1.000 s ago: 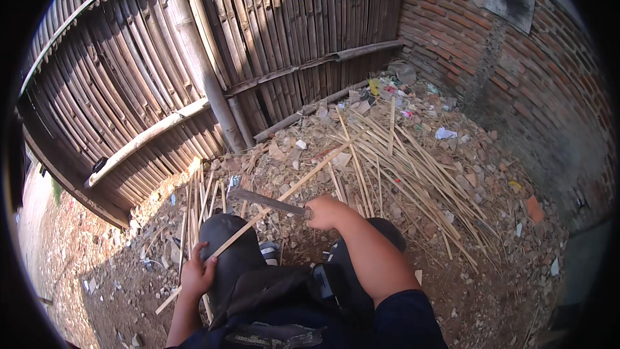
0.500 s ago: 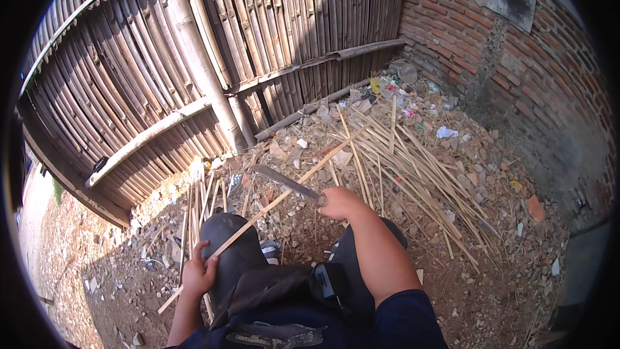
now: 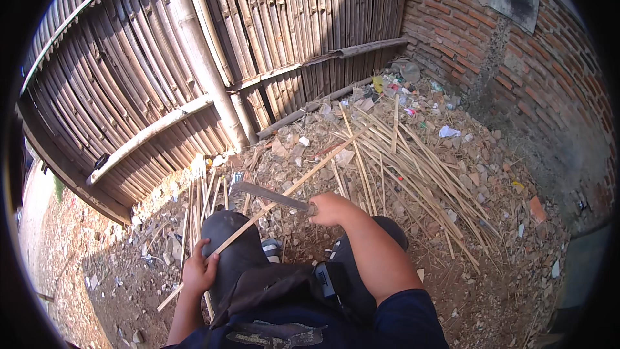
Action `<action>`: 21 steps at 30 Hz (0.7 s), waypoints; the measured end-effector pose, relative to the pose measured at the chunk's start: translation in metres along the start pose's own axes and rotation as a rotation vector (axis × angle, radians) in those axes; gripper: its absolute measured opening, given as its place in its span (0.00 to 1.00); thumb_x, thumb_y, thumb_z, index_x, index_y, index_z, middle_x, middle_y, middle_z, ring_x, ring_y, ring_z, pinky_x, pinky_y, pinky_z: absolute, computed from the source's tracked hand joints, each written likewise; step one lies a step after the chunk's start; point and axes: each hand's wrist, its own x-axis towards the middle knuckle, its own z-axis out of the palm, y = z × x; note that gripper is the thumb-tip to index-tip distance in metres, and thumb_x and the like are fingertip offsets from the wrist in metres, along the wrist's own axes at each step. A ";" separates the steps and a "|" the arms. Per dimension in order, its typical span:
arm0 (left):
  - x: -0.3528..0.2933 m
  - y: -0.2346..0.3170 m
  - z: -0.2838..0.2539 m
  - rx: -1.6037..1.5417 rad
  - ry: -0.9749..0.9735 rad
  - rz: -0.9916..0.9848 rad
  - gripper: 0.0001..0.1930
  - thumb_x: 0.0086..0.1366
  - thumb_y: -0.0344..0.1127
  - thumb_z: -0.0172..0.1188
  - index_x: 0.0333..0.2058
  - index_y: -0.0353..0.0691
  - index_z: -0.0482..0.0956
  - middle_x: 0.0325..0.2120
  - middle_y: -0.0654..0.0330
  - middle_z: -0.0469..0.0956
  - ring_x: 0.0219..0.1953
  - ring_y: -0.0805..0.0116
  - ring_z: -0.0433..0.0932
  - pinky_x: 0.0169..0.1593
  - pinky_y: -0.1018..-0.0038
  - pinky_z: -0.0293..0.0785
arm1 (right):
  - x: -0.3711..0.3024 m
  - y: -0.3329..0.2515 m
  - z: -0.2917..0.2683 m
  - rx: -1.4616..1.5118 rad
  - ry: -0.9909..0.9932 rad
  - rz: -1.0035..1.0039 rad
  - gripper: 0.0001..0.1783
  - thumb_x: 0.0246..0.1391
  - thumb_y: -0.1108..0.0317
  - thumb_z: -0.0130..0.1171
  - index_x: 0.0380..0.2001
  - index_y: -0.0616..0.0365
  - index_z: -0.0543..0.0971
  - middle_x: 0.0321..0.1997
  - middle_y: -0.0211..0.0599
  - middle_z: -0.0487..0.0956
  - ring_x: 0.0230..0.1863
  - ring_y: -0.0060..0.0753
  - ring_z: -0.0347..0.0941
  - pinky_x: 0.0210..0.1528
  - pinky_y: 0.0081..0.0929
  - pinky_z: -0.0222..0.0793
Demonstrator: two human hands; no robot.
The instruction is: The person shaves a thin strip of bamboo by hand using a curved blade, holding the strip against their leg protected by a dark cloth while pulling the blade along the wood.
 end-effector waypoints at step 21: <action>0.001 0.002 0.000 0.005 -0.005 -0.003 0.27 0.68 0.46 0.61 0.62 0.44 0.69 0.13 0.55 0.74 0.18 0.49 0.77 0.26 0.55 0.70 | -0.005 -0.003 -0.003 0.059 0.017 -0.011 0.24 0.48 0.52 0.72 0.44 0.55 0.82 0.39 0.50 0.84 0.45 0.55 0.81 0.48 0.46 0.75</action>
